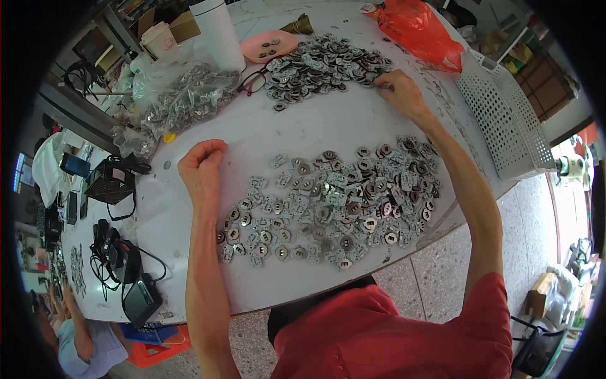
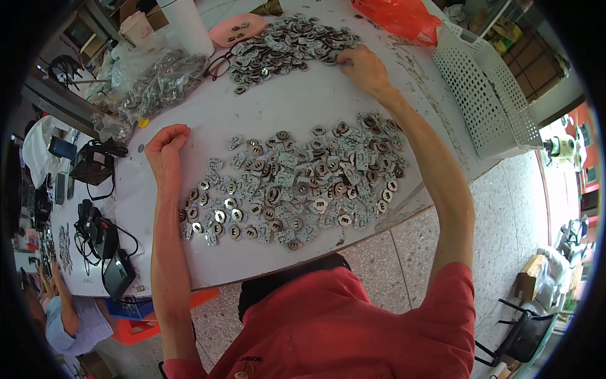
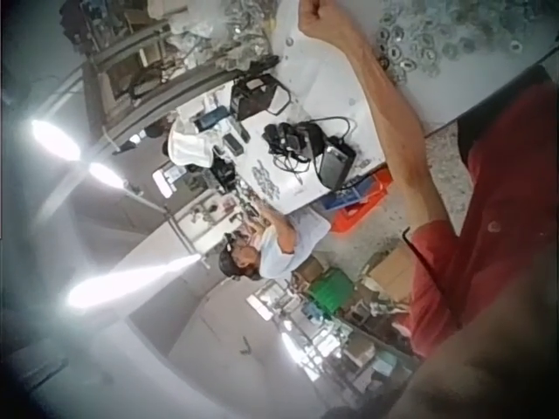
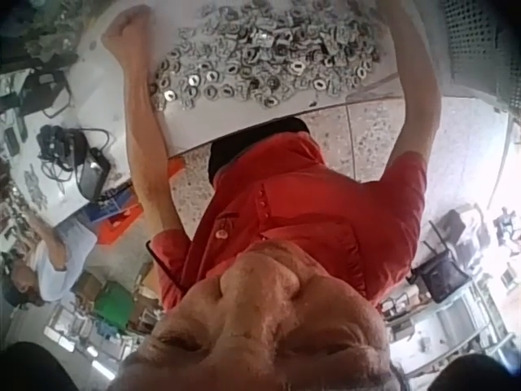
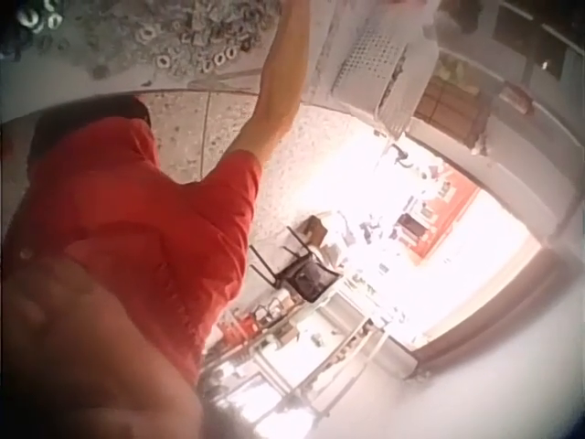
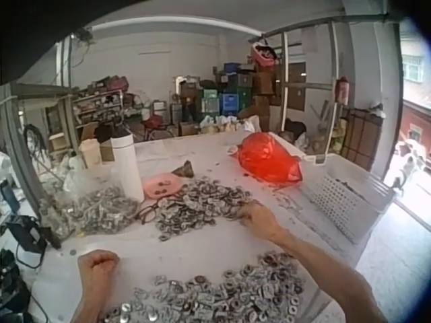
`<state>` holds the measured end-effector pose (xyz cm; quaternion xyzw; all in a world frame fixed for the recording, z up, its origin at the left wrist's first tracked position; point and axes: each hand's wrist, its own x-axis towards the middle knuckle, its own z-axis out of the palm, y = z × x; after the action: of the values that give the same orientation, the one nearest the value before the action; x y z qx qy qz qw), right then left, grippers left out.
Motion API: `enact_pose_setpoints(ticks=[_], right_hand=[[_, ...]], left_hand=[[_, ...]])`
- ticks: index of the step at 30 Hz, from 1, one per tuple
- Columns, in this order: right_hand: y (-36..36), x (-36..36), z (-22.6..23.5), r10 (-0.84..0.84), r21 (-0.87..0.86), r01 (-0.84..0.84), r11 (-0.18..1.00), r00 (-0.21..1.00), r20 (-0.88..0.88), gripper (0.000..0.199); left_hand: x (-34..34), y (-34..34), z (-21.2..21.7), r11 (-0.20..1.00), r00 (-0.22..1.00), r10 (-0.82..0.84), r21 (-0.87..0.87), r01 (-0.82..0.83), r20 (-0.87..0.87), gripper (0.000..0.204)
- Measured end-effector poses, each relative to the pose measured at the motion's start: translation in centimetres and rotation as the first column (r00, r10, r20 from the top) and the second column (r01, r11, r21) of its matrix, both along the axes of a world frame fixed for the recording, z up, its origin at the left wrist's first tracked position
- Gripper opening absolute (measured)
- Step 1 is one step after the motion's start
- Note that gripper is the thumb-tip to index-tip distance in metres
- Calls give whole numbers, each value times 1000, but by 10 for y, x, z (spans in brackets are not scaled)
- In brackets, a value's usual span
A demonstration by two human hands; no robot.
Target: The person sorts small metal buckle-like parts on a white table by hand.
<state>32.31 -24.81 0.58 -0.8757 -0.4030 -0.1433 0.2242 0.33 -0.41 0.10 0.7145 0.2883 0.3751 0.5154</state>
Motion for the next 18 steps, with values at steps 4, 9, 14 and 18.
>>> enact_pose_setpoints(ticks=[4, 9, 14, 18], right_hand=[[-6, -9, 7, 96, 24, -93, 995, 959, -267, 32], [-9, -17, 8, 119, 71, -101, 992, 936, -331, 37], [-6, -20, 15, 50, -25, -64, 998, 926, -374, 42], [-2, -32, 19, 90, -29, -100, 995, 963, -254, 40]], left_hand=[[0, 1, 0, 1000, 1000, 8, -10, -8, 4, 16], [1, -1, 1, 1000, 1000, 3, -17, -3, -1, 16], [0, -1, 1, 1000, 1000, 7, -11, -7, -2, 16], [-1, -1, 2, 1000, 1000, -6, -3, 6, 13, 17]])
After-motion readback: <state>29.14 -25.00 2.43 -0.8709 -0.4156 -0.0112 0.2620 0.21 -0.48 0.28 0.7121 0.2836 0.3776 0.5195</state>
